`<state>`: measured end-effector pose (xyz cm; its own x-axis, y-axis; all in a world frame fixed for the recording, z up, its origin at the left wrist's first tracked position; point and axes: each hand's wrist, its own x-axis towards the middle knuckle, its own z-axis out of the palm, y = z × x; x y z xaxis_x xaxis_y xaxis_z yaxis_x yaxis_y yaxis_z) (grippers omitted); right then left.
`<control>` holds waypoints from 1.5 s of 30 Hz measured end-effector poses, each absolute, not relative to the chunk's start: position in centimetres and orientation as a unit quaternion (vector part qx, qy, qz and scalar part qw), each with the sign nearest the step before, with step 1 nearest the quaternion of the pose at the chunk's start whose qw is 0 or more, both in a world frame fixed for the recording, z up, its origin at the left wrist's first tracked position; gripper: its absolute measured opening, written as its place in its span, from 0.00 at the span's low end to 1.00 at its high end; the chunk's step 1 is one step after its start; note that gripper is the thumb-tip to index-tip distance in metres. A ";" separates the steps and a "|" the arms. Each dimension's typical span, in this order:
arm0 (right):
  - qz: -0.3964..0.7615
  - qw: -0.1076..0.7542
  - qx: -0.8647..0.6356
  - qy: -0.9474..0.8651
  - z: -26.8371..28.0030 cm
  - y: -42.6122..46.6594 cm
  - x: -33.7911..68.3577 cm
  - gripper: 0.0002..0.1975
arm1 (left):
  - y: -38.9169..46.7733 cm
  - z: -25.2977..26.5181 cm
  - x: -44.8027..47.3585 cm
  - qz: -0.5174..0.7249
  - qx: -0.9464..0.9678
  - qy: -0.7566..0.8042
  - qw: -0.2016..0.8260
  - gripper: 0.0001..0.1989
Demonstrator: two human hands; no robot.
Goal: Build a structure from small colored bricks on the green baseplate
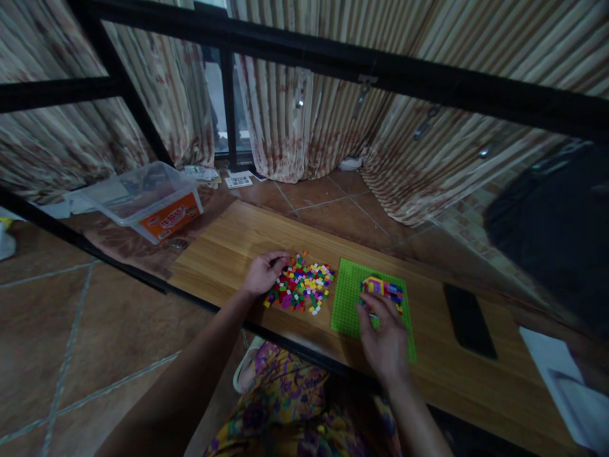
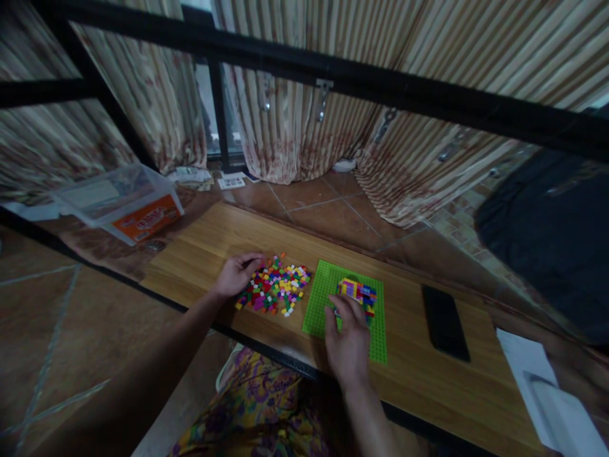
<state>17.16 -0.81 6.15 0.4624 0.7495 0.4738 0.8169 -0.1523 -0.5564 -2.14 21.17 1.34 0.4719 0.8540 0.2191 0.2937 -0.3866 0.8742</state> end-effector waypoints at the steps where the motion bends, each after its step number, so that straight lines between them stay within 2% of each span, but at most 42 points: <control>1: -0.029 0.391 -0.758 -0.521 6.1 0.0 16.7 0.14 | 21.1 1.4 -2.1 0.347 0.757 0.380 0.403 0.14; 9: 0.009 0.290 -0.787 -0.545 4.0 6.4 16.8 0.16 | 21.0 1.7 -2.1 0.342 0.744 0.391 0.421 0.15; 18: -0.010 0.269 -0.812 -0.518 2.2 7.9 16.5 0.10 | 20.9 1.6 -2.1 0.343 0.743 0.382 0.429 0.15; 23: 0.021 0.311 -0.809 -0.499 2.6 7.8 16.2 0.08 | 21.0 1.5 -2.1 0.345 0.745 0.383 0.422 0.15; 30: 0.071 0.385 -0.778 -0.491 3.4 6.7 14.8 0.10 | 21.3 1.4 -2.2 0.338 0.749 0.384 0.420 0.16; 36: 0.128 0.484 -0.755 -0.424 5.6 3.0 15.1 0.12 | 21.5 1.0 -2.2 0.347 0.732 0.384 0.444 0.16; 41: 0.063 0.500 -0.798 -0.331 6.7 -1.5 18.6 0.17 | 21.5 1.1 -2.2 0.348 0.733 0.383 0.442 0.16; 45: -0.002 0.434 -0.848 -0.304 7.0 -3.8 21.5 0.22 | 21.4 1.4 -2.2 0.347 0.736 0.385 0.435 0.17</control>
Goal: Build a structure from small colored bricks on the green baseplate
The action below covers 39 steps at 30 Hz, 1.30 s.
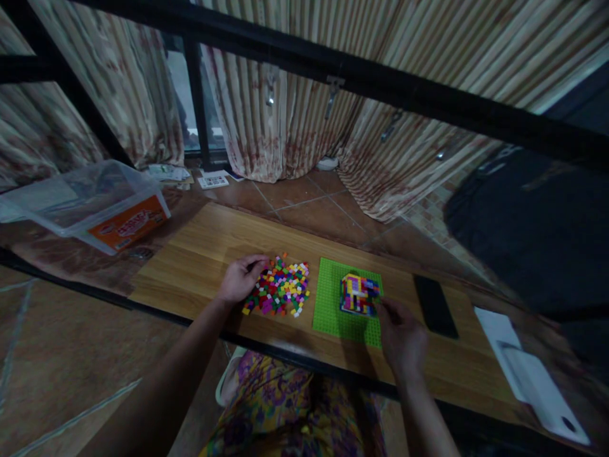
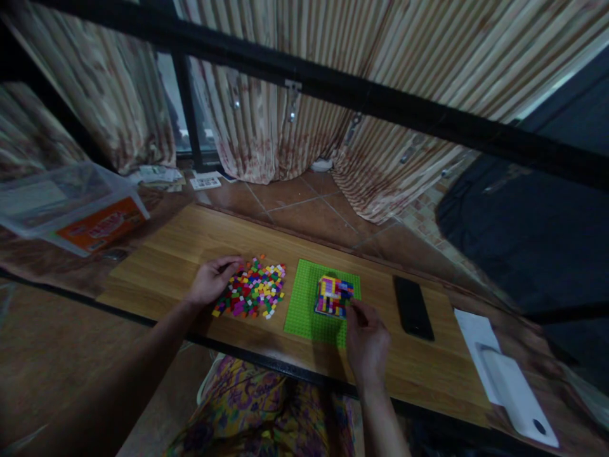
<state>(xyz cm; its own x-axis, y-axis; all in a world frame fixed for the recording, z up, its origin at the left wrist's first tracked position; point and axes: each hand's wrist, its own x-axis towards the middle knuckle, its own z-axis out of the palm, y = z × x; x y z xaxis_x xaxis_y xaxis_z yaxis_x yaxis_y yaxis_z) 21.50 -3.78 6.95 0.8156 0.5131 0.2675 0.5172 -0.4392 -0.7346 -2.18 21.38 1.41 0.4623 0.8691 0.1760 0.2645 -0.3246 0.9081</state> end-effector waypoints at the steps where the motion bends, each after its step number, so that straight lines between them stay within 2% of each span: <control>1: -0.015 0.418 -0.858 -0.299 6.9 -4.0 22.0 0.22 | 21.4 1.4 -2.2 0.348 0.735 0.387 0.435 0.17; 7: -0.041 0.379 -0.878 -0.290 6.2 -3.8 23.2 0.25 | 21.4 1.4 -2.1 0.349 0.726 0.386 0.450 0.19; 18: -0.039 0.355 -0.888 -0.289 6.4 -4.1 23.6 0.20 | 21.8 0.9 -2.2 0.352 0.737 0.382 0.432 0.19; 39: -0.018 0.396 -0.873 -0.283 6.2 -3.5 23.3 0.18 | 21.6 1.1 -2.2 0.348 0.738 0.386 0.430 0.18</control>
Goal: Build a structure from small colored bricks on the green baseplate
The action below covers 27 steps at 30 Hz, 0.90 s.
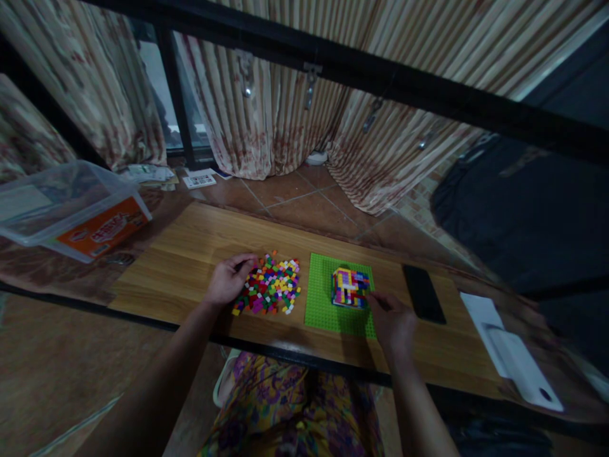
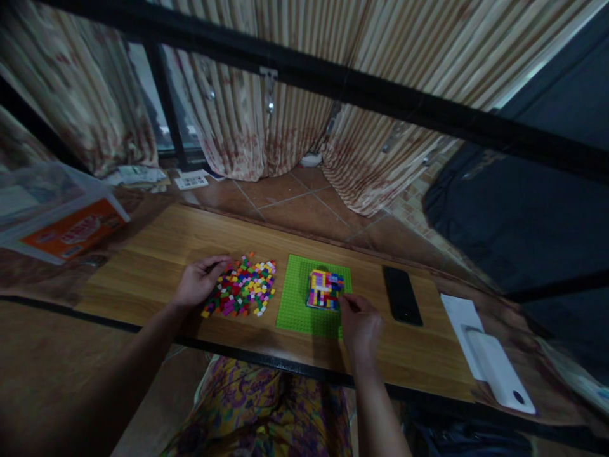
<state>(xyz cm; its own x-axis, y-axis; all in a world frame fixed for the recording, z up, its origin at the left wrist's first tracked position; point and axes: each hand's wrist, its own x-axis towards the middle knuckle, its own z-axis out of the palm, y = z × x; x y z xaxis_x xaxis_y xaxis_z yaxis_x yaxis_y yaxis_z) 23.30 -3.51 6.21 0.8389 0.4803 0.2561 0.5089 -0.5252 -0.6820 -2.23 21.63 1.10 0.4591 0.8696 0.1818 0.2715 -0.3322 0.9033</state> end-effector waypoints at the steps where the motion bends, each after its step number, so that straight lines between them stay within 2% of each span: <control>1: -0.017 0.397 -0.873 -0.282 6.2 -3.5 23.3 0.18 | 21.6 1.1 -2.2 0.349 0.736 0.389 0.430 0.18; 13: -0.056 0.409 -0.851 -0.325 5.7 -3.6 23.1 0.20 | 21.7 1.1 -2.2 0.347 0.736 0.389 0.432 0.18; 18: -0.006 0.482 -0.825 -0.296 4.8 -4.3 22.9 0.19 | 21.7 1.4 -2.3 0.335 0.744 0.393 0.425 0.18; 27: -0.031 0.560 -0.801 -0.209 4.7 -5.9 22.4 0.21 | 21.4 1.9 -2.2 0.343 0.739 0.388 0.430 0.17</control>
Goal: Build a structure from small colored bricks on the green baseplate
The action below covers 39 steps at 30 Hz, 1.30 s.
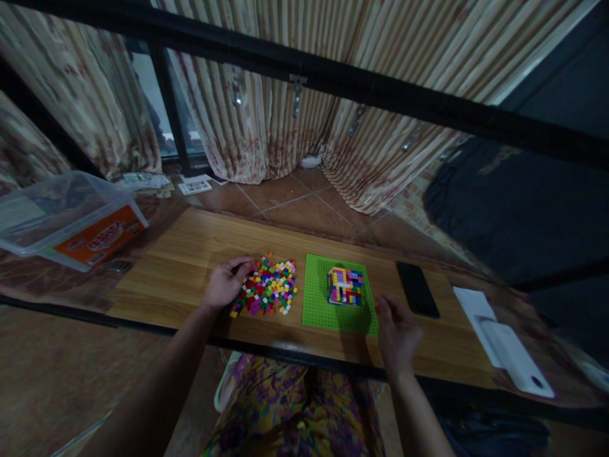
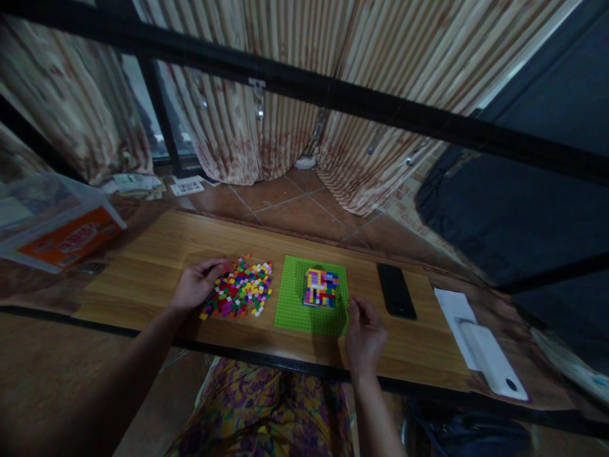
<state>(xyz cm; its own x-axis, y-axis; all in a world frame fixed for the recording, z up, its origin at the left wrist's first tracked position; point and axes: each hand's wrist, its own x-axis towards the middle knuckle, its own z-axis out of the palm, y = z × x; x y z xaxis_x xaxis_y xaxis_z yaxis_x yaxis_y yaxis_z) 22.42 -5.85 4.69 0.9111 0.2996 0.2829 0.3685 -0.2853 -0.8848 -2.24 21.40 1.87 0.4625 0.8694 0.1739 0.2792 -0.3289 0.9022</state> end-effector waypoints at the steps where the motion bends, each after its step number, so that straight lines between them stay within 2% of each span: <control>1: -0.033 0.562 -0.799 -0.211 5.0 -5.7 22.2 0.20 | 21.4 1.9 -2.2 0.343 0.738 0.389 0.432 0.17; 5: -0.022 0.552 -0.796 -0.247 5.8 -4.8 20.1 0.17 | 21.4 1.6 -2.2 0.341 0.737 0.389 0.436 0.18; 11: 0.059 0.505 -0.773 -0.380 4.9 -3.1 15.6 0.12 | 21.4 1.5 -2.2 0.341 0.745 0.384 0.426 0.16; 16: 0.115 0.451 -0.757 -0.459 4.6 -1.6 13.1 0.12 | 21.2 1.8 -2.1 0.341 0.742 0.383 0.431 0.16; 23: 0.137 0.417 -0.737 -0.514 4.9 0.3 11.5 0.10 | 21.2 1.5 -2.1 0.338 0.749 0.382 0.423 0.15; 30: 0.135 0.386 -0.700 -0.585 4.1 2.3 9.1 0.10 | 21.2 1.4 -2.0 0.336 0.747 0.383 0.428 0.14; 39: 0.064 0.314 -0.691 -0.648 3.4 5.0 7.5 0.06 | 21.0 1.6 -2.1 0.337 0.741 0.385 0.434 0.14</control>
<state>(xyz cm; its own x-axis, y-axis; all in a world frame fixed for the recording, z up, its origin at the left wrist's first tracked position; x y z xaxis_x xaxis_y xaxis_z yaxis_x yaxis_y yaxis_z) 7.48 4.99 3.36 0.1531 0.9358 0.3176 0.8553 0.0355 -0.5170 -2.07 20.99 1.64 0.4756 0.8638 0.1662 0.2787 -0.3272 0.9029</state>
